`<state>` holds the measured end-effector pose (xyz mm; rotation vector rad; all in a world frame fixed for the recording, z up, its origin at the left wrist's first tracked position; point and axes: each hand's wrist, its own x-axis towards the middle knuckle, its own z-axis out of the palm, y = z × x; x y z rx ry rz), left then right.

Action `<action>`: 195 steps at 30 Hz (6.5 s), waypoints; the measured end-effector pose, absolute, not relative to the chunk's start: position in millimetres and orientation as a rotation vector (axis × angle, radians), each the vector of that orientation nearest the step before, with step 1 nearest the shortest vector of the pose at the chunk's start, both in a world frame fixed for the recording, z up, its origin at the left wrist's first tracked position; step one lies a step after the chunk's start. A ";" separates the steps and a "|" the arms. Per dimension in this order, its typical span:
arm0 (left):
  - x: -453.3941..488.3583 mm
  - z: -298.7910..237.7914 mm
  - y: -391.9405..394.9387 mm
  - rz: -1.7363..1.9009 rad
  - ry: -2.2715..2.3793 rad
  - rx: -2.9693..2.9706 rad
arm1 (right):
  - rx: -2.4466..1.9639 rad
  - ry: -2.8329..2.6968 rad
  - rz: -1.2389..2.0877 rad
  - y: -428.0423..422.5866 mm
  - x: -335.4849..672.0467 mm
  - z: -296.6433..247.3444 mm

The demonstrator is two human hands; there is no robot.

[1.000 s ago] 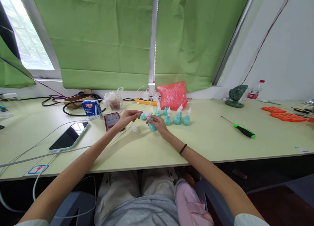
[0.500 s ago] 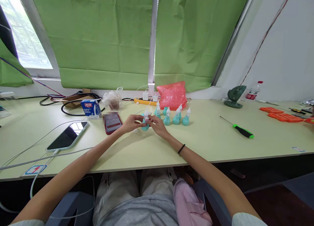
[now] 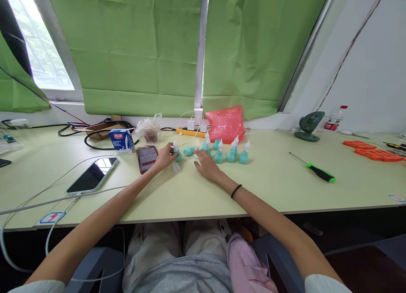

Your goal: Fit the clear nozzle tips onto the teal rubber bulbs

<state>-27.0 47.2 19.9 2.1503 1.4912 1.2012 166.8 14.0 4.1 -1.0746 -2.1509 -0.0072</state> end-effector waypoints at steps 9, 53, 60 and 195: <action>-25.9 27.5 38.9 1.332 1.604 2.202 | -1.261 -2.425 -0.204 37.9 150.6 0.8; -17.8 39.0 15.1 0.323 1.052 2.690 | -0.980 -2.089 0.403 -0.7 166.5 -0.3; -15.7 34.0 15.8 0.363 0.978 2.667 | -0.953 -2.029 0.608 1.7 168.5 2.6; -14.7 30.5 20.2 0.348 0.895 2.708 | -0.826 -2.139 0.106 -4.7 164.2 -4.0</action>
